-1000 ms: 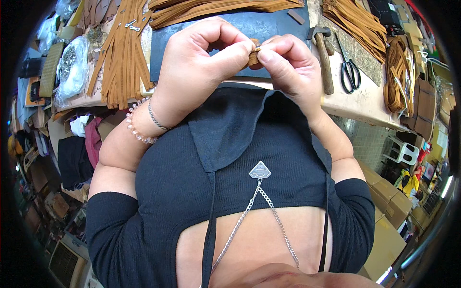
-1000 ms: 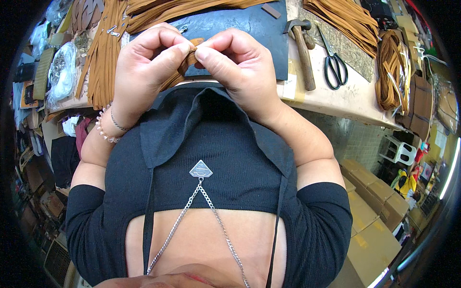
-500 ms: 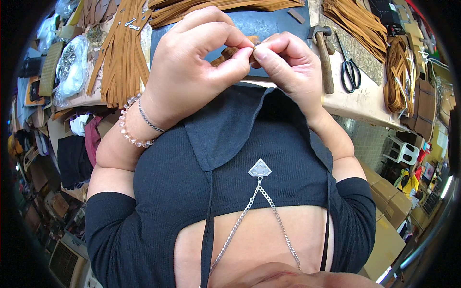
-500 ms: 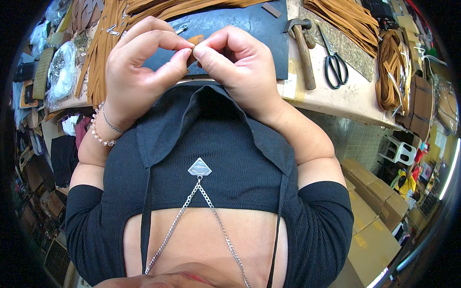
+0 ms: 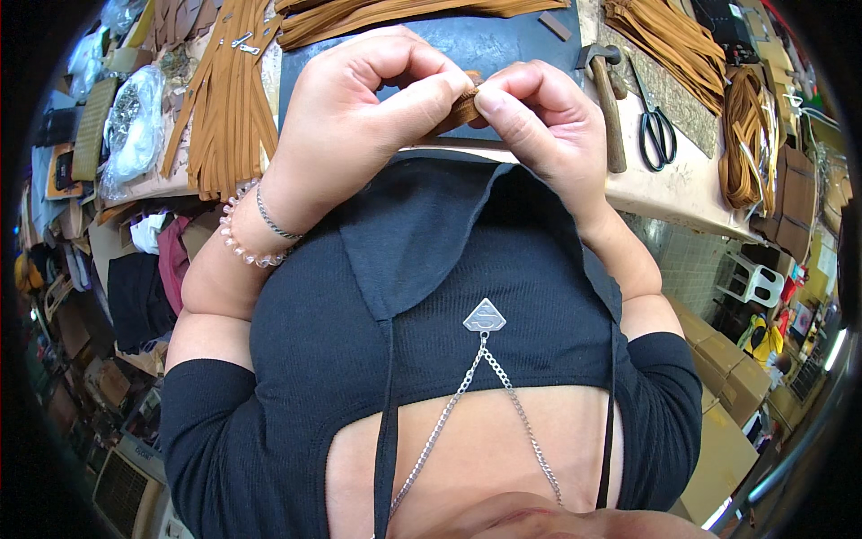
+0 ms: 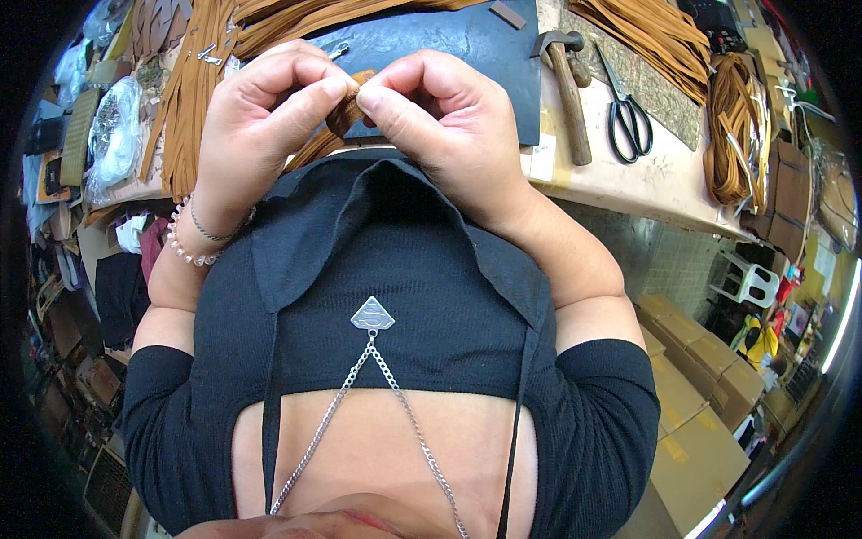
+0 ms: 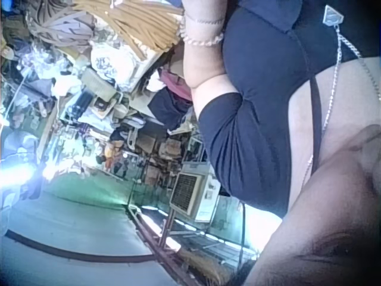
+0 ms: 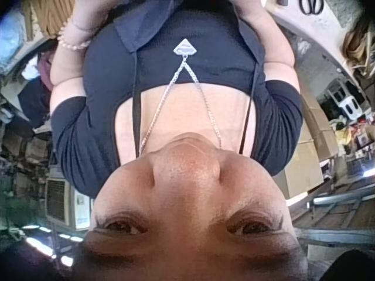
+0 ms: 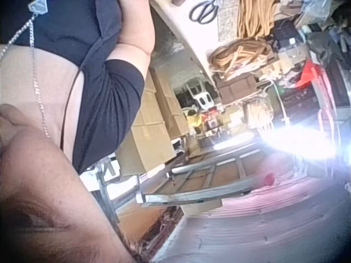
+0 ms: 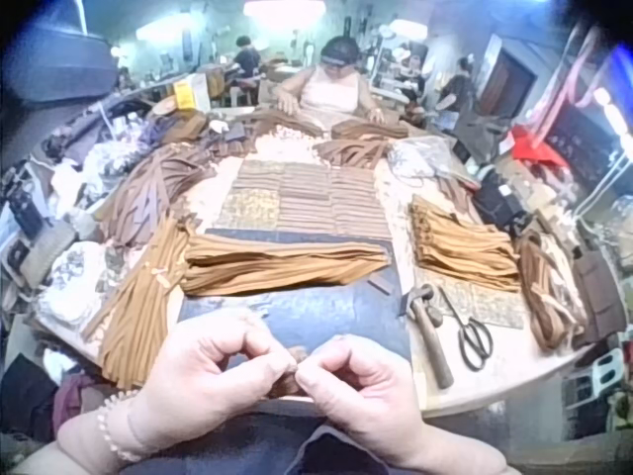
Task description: The person assembles zippers for leather products by hand, sliding metal sliders onto leather strips and securing them one at a time.
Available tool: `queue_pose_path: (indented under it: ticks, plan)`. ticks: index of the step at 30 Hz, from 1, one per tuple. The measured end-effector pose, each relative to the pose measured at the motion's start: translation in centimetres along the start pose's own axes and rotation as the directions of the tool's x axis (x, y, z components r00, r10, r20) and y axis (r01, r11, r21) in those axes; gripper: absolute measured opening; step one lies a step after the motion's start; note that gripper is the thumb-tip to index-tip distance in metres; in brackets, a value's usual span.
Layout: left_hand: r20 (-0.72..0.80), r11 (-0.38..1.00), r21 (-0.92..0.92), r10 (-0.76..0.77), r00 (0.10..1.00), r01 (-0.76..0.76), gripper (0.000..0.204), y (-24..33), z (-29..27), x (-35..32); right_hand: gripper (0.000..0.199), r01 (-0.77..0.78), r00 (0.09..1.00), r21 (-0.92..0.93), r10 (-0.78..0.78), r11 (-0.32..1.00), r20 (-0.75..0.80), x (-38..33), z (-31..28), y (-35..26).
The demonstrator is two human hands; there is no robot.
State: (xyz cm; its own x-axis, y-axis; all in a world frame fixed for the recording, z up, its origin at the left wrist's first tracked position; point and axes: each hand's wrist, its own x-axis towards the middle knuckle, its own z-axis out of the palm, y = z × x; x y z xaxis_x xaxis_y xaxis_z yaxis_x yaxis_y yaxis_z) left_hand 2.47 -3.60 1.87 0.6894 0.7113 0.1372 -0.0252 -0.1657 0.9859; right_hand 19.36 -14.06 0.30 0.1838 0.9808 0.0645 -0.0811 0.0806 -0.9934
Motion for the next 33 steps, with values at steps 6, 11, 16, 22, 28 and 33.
queue_pose_path:
  ticks: [6, 11, 16, 22, 28, 33]
  plan:
    - [0.121, 0.918, 0.291, 0.244, 0.962, -0.270, 0.006, 0.7, -0.6, 0.3, 0.012, 0.008, 1.000, -0.038, -0.008, 0.999, 0.002, 0.1, 0.3, 0.1]
    - [0.091, 0.871, 0.397, 0.276, 0.957, -0.289, 0.005, 1.3, -0.2, 0.2, 0.012, 0.072, 0.997, -0.144, -0.072, 0.987, 0.005, 0.0, 0.4, 0.3]
    - [0.063, 0.880, 0.379, 0.283, 0.957, -0.286, 0.006, 0.6, -0.2, 0.2, 0.012, 0.112, 0.994, -0.155, -0.112, 0.982, 0.006, 0.1, 0.4, 0.2]
    - [0.035, 0.964, 0.185, 0.186, 0.982, -0.189, 0.008, 0.1, -0.1, 0.1, 0.012, 0.006, 1.000, 0.013, -0.006, 1.000, 0.008, -0.1, 0.3, -0.1]
    - [0.122, 0.927, 0.285, 0.216, 0.969, -0.242, 0.008, 0.5, -0.8, 0.2, 0.012, 0.008, 1.000, -0.042, -0.007, 0.999, 0.009, 0.0, 0.3, -0.1]
    - [0.101, 0.973, 0.212, 0.073, 0.992, -0.094, 0.009, 0.5, -0.7, 0.2, 0.011, 0.068, 0.997, -0.105, -0.064, 0.992, 0.039, 0.0, 0.1, 0.0]
